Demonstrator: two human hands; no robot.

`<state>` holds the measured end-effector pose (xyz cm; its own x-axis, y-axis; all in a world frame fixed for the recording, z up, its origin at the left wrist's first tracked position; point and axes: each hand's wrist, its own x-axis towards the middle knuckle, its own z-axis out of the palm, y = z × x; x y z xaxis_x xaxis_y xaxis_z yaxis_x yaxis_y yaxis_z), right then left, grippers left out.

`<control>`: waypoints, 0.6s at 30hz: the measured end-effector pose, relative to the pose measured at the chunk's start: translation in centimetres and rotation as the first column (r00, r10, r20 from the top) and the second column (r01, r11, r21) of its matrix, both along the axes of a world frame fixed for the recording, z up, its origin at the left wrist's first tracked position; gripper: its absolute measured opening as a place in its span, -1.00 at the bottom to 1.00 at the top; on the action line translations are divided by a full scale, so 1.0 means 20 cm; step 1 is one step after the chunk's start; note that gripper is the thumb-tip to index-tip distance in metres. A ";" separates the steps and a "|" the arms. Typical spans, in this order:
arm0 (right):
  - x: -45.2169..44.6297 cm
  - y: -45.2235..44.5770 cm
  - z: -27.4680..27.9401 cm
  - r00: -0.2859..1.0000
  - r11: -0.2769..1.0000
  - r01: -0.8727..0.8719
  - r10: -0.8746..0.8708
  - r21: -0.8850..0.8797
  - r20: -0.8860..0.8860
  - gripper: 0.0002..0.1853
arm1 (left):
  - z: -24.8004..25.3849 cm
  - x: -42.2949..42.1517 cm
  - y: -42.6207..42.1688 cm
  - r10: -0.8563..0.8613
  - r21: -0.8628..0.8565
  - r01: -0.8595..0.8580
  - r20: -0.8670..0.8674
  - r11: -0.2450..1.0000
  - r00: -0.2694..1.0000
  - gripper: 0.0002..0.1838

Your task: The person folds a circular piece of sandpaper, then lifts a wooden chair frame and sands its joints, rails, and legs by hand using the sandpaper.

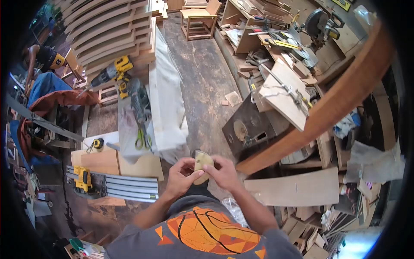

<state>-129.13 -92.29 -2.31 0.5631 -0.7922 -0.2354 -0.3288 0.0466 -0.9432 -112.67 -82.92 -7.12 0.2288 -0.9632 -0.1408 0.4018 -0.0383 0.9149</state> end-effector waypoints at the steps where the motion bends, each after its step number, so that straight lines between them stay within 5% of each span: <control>1: 0.09 -0.19 0.00 0.997 1.000 -0.019 0.018 0.003 0.070 -0.72 | 0.00 0.04 -0.10 0.051 -0.037 -0.049 0.058 0.998 0.997 -0.49; 2: 0.18 -0.41 0.00 0.991 0.999 -0.039 0.040 -0.005 0.131 -0.71 | -0.01 0.06 -0.21 0.055 -0.048 -0.052 0.059 0.998 0.997 -0.49; 4: 0.32 -0.88 0.02 0.992 0.980 0.075 -0.055 -0.184 0.111 -0.74 | -0.03 0.10 -0.49 0.348 -0.039 -0.347 0.176 0.937 0.921 -0.38; 7: 0.48 -1.59 -0.09 0.815 0.913 0.403 -0.390 0.064 0.429 -0.83 | 0.04 0.23 -0.80 0.337 -0.019 -0.344 0.264 0.939 0.904 -0.32; 10: 0.44 -2.27 -0.46 0.686 0.798 0.587 -0.580 0.138 0.440 -0.83 | 0.20 0.36 -1.03 0.253 0.009 -0.284 0.428 0.959 0.868 -0.37; 13: 0.65 -2.64 -0.55 0.480 0.668 0.556 -0.744 0.495 0.464 -0.80 | 0.33 0.50 -1.28 0.252 -0.002 -0.299 0.540 0.954 0.803 -0.48; 18: 1.17 -3.15 -0.71 0.571 0.626 0.447 -0.750 0.639 0.334 -0.72 | 0.29 0.68 -1.78 0.349 0.087 -0.457 0.525 0.885 0.776 -0.52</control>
<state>-105.81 -155.34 -16.56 0.1292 -0.8671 -0.4811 0.4821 0.4789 -0.7336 -99.02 -118.43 -1.25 0.6791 -0.7294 -0.0823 -0.0686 -0.1747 0.9822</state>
